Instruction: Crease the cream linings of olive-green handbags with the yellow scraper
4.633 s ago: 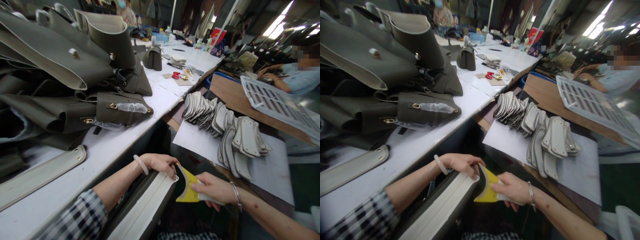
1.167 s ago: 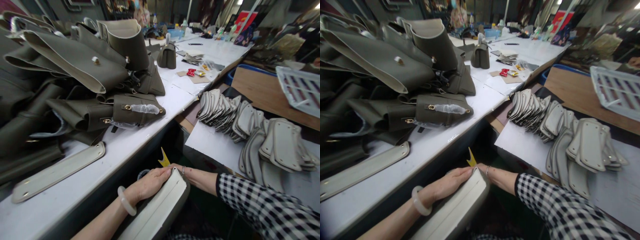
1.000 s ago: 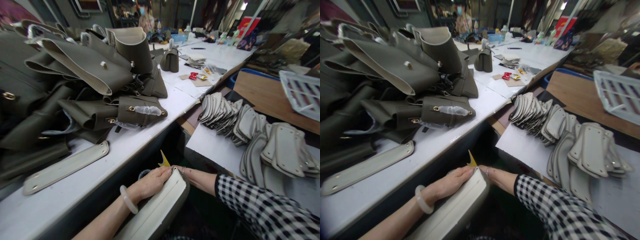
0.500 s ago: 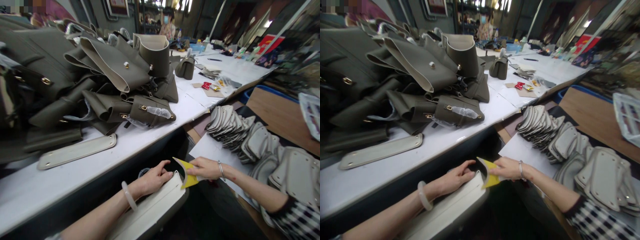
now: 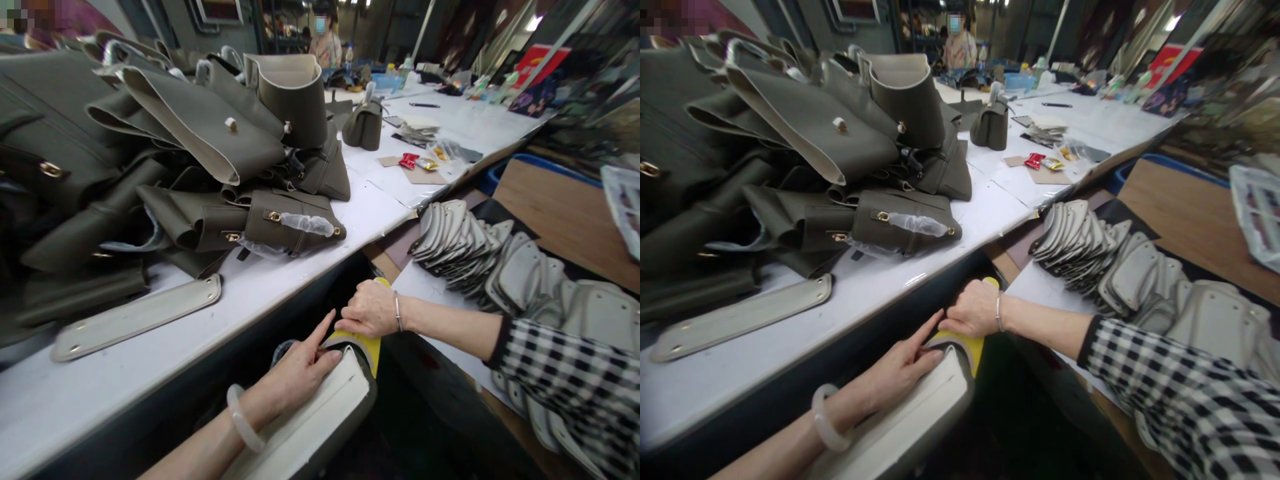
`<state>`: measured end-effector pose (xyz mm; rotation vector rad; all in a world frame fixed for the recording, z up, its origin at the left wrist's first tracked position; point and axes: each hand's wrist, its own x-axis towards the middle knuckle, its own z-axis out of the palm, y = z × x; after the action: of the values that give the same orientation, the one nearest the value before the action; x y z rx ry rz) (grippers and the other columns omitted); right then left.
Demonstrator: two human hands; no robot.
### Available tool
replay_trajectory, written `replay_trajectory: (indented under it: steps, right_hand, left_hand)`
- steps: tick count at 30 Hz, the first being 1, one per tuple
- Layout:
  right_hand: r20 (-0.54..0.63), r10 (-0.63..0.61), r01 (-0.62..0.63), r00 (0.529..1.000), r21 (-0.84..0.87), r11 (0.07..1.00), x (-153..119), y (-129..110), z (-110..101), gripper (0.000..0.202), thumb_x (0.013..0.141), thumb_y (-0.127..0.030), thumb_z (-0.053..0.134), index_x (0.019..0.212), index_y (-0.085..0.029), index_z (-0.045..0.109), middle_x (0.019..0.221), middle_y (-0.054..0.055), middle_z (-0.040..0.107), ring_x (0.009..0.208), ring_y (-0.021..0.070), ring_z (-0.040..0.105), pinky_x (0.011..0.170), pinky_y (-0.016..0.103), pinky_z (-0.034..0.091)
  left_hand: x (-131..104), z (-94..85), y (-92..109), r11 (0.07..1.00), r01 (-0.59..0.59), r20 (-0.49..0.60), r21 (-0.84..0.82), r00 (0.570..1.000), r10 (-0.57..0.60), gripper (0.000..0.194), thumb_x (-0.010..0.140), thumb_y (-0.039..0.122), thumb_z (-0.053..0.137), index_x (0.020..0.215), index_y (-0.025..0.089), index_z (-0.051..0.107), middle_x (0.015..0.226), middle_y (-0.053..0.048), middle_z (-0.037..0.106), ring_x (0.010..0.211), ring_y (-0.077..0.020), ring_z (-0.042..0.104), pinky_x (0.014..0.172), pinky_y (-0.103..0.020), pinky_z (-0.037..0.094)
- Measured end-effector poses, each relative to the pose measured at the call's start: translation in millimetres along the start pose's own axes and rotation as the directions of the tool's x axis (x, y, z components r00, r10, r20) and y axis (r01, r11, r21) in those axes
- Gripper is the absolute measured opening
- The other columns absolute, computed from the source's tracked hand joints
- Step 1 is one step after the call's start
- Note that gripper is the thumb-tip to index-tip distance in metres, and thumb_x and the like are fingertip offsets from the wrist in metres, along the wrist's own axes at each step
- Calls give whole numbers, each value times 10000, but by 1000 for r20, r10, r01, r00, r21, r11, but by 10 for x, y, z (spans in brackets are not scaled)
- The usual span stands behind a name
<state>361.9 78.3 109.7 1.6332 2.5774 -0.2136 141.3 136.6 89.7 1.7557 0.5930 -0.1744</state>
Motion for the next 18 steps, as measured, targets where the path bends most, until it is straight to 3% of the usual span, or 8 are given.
replay_trajectory:
  steps: [3,6,18]
  right_hand:
    - [12,-55,55,998,-31,998,44,-11,-4,569,1021,-490,297,723,-184,673,635,71,702,554,180,612,558,296,261]
    - [27,-60,61,998,-54,997,45,-26,-10,534,1012,-483,323,723,-183,656,665,71,717,566,190,626,554,297,255]
    - [68,-20,26,997,-93,995,6,-84,-98,551,1021,-490,305,741,-186,669,689,82,730,604,206,667,548,295,260]
  left_hand:
    - [-10,-23,38,992,-86,16,94,996,85,550,968,433,447,1499,307,376,955,16,712,779,-172,609,771,-294,444]
    - [-35,-37,80,985,-132,36,110,991,129,458,984,413,428,1438,364,467,1151,31,711,932,-191,647,892,-303,445]
    - [-64,-43,122,973,-176,24,149,984,175,435,1002,389,416,1429,338,481,1193,32,710,1011,-183,667,916,-270,452]
